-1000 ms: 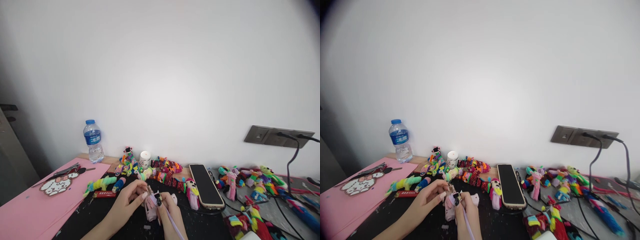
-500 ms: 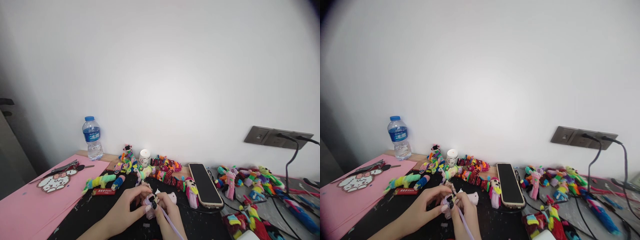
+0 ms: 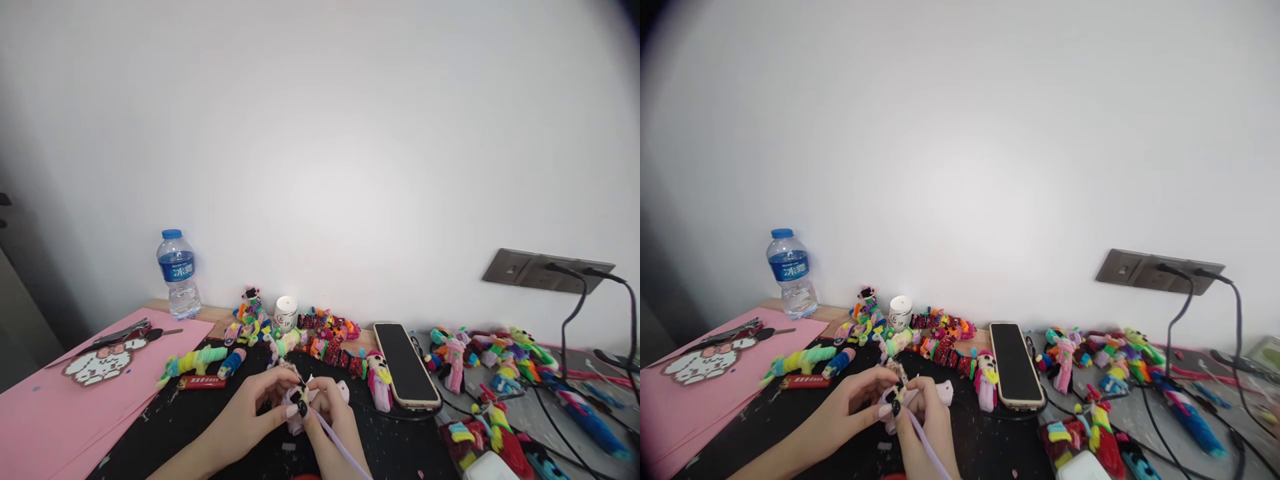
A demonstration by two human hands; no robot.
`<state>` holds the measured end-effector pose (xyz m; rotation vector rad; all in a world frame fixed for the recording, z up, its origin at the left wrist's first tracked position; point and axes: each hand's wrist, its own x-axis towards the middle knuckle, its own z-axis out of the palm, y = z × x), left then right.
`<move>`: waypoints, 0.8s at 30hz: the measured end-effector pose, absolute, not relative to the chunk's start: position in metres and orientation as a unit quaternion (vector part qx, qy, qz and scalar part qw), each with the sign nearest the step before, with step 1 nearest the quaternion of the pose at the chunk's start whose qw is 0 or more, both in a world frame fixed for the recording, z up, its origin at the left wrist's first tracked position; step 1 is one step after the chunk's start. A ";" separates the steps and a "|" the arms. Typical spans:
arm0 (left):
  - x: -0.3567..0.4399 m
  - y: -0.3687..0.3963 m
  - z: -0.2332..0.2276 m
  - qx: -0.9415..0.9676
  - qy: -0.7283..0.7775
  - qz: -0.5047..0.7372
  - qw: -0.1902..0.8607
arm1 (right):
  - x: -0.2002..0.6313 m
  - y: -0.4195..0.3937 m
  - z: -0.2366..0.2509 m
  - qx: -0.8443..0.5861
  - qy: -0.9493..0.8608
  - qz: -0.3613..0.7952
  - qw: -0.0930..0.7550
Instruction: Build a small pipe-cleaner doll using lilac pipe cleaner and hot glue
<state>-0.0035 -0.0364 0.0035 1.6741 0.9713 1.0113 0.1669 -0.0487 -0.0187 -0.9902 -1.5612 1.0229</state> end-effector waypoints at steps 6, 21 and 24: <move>-0.002 -0.044 0.012 0.681 0.441 0.425 0.402 | 0.165 -0.053 -0.012 -0.394 -0.623 0.438 0.515; 0.002 -0.051 0.017 0.767 0.406 0.432 0.245 | 0.167 -0.055 -0.009 -0.402 -0.692 0.350 0.487; -0.001 -0.051 0.020 0.775 0.412 0.412 0.245 | 0.168 -0.054 -0.009 -0.403 -0.698 0.343 0.482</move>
